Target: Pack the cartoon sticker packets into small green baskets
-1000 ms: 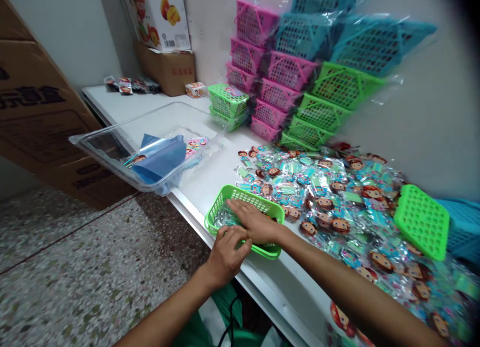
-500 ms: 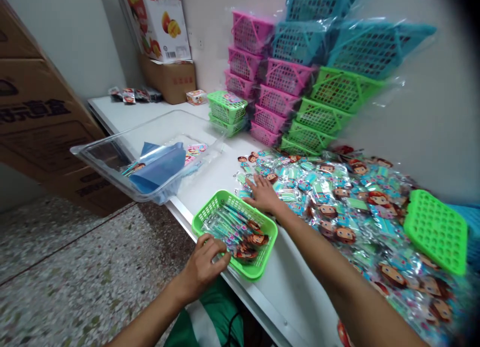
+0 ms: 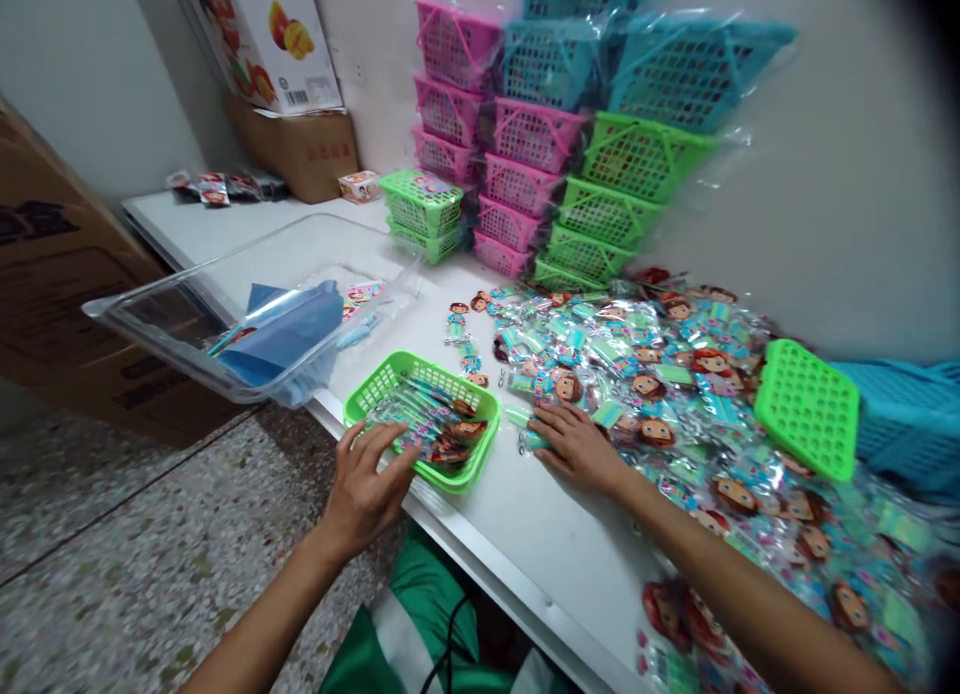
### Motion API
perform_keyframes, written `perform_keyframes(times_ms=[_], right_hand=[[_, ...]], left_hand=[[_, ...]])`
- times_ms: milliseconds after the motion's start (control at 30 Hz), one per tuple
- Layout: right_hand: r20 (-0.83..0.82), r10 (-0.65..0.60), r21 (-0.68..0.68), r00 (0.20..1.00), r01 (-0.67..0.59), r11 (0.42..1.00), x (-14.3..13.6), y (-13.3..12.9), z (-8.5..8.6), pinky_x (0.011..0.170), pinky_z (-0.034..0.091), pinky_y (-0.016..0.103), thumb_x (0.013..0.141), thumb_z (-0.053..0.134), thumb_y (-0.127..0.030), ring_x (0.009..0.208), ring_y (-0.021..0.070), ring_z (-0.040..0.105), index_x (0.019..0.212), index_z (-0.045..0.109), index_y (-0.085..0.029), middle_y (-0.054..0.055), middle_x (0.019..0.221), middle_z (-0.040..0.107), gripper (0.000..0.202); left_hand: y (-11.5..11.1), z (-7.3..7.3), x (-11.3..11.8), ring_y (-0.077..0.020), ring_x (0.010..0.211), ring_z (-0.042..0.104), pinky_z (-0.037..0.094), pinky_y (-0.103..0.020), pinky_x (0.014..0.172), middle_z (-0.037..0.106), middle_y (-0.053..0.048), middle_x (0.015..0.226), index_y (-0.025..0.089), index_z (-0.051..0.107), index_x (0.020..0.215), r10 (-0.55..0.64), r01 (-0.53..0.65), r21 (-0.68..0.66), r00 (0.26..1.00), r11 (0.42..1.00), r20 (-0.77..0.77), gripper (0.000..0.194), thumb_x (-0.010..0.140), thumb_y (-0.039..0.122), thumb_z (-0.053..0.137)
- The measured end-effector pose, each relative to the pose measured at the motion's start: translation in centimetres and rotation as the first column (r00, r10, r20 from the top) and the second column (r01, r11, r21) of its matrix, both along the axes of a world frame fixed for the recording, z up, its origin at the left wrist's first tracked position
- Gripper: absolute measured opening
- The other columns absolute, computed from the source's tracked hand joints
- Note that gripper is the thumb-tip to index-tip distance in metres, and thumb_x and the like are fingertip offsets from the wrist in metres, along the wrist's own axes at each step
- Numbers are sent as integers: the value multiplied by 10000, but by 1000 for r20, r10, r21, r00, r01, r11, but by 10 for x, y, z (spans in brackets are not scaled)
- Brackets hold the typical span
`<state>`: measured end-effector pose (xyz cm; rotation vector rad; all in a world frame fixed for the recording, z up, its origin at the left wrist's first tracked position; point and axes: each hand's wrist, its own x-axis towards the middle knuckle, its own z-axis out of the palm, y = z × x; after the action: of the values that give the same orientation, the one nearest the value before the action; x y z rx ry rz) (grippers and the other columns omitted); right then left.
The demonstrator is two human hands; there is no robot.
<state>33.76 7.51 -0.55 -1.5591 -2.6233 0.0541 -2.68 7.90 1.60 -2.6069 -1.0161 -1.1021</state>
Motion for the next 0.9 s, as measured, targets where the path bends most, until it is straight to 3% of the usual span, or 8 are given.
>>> perform_keyframes(times_ms=[100, 167, 200, 300, 400, 500, 667, 900], right_hand=[[-116, -159, 47, 980, 165, 985, 11, -17, 13, 972, 292, 461, 884, 466, -345, 1099, 269, 494, 1062, 605, -183, 114, 1113, 622, 278], [-230, -290, 41, 929, 307, 951, 9, -27, 26, 899, 349, 447, 883, 468, -369, 960, 263, 543, 969, 599, -181, 98, 957, 645, 244], [-314, -347, 14, 884, 370, 929, 5, -34, 34, 859, 377, 429, 884, 462, -395, 907, 255, 552, 953, 585, -184, 86, 908, 640, 254], [-596, -438, -220, 672, 388, 895, -20, -63, 51, 728, 447, 334, 912, 386, -458, 794, 205, 565, 946, 546, -200, 41, 832, 608, 305], [-719, -426, -408, 550, 163, 898, -45, -89, 51, 687, 460, 270, 950, 304, -434, 759, 162, 575, 907, 566, -207, 7, 787, 600, 349], [-681, -373, -311, 630, 213, 926, -50, -88, 35, 750, 448, 282, 962, 313, -367, 819, 169, 580, 912, 604, -195, 29, 837, 629, 342], [-231, -374, 97, 898, 403, 910, -39, -17, 16, 973, 291, 402, 874, 463, -167, 1163, 263, 422, 1218, 526, -173, 137, 1256, 522, 349], [-169, -431, 53, 886, 445, 894, -21, 19, 36, 877, 351, 372, 919, 390, -218, 1015, 250, 507, 1040, 596, -136, 147, 1026, 613, 252]], left_hand=[[-43, 5, 23, -270, 1050, 537, 422, -491, 894, 584, -148, 1115, 193, 544, 1158, -18, 17, 7, 978, 1000, 208, 508, 684, 48, 658], [-76, 4, 51, -220, 974, 570, 477, -409, 842, 622, -106, 998, 194, 531, 1173, -240, 296, -137, 916, 945, 321, 498, 712, 20, 605], [-89, 2, 69, -220, 1003, 571, 484, -401, 856, 629, -110, 1029, 199, 521, 1192, -281, 393, -297, 891, 870, 356, 484, 741, 34, 586], [-108, -7, 124, -289, 1167, 508, 468, -448, 916, 469, -198, 1336, 178, 338, 1363, 89, 443, -688, 802, 574, 591, 716, 742, 282, 679], [-98, -10, 162, -289, 1072, 582, 490, -400, 859, 578, -183, 1226, 134, 480, 1260, 431, 737, -657, 547, 158, 717, 593, 762, 413, 639], [-88, -10, 169, -233, 836, 660, 511, -326, 734, 693, -147, 978, 89, 614, 1067, 659, 840, -536, 452, -87, 601, 406, 765, 359, 645], [-89, -17, 152, -164, 611, 639, 499, -264, 574, 710, -76, 787, 116, 627, 966, 803, 817, -561, 420, -132, 422, 330, 667, 214, 724], [-81, -19, 141, -157, 669, 635, 519, -311, 670, 691, -48, 817, 146, 605, 942, 840, 871, -483, 326, -88, 435, 258, 709, 199, 700]])
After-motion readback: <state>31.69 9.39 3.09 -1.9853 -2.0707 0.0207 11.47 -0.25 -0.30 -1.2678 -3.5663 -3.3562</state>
